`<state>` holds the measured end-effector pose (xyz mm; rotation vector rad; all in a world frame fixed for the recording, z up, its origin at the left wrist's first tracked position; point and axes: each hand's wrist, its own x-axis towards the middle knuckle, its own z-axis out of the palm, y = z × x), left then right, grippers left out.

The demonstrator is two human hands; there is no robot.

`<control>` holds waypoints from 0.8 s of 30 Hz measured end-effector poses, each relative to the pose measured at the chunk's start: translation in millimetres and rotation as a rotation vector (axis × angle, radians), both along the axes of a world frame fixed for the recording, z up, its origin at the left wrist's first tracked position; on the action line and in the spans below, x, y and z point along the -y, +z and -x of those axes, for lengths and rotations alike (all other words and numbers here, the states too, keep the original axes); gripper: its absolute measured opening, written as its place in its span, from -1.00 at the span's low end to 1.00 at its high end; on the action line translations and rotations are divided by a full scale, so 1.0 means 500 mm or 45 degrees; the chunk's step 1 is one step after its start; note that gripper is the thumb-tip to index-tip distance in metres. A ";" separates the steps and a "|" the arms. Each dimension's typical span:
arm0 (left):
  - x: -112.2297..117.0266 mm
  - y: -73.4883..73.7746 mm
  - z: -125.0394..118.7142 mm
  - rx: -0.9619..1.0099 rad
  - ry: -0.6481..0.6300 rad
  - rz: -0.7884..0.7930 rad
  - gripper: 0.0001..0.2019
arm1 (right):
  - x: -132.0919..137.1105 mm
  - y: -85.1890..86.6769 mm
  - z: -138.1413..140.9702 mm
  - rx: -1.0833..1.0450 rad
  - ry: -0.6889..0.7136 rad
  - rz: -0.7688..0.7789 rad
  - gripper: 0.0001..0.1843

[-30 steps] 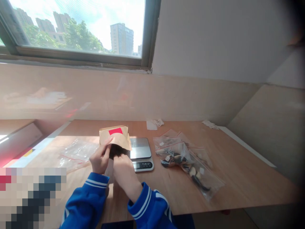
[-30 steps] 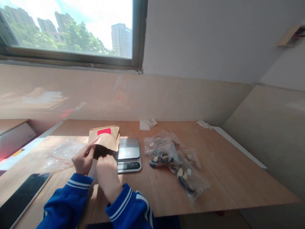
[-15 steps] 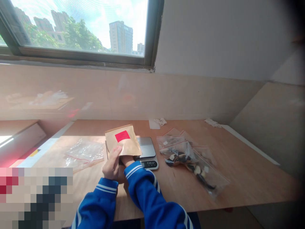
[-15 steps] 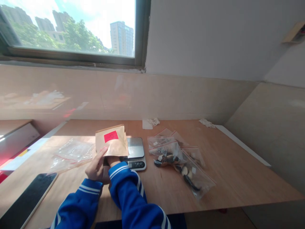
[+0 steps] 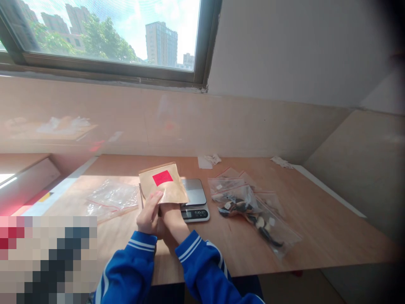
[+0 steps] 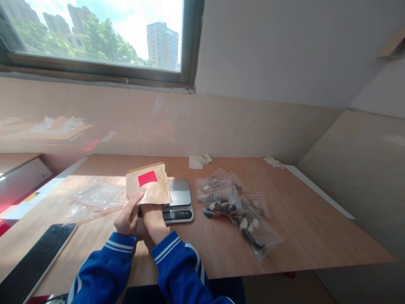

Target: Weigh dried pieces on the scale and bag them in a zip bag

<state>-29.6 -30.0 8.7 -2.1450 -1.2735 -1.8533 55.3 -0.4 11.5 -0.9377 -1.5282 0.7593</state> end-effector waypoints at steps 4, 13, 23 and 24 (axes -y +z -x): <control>-0.004 -0.001 0.003 -0.019 0.004 0.027 -0.64 | 0.025 0.028 -0.033 0.664 -0.252 -0.140 -0.59; 0.005 0.023 -0.006 0.034 -0.012 0.033 -0.65 | 0.060 0.014 -0.063 1.154 -0.524 -0.598 -0.79; -0.020 0.043 -0.016 0.106 0.057 0.049 -0.67 | 0.046 0.048 -0.097 1.024 -0.545 -0.897 -0.83; -0.026 0.045 -0.018 0.079 0.048 0.043 -0.67 | 0.042 0.049 -0.103 1.028 -0.537 -0.914 -0.81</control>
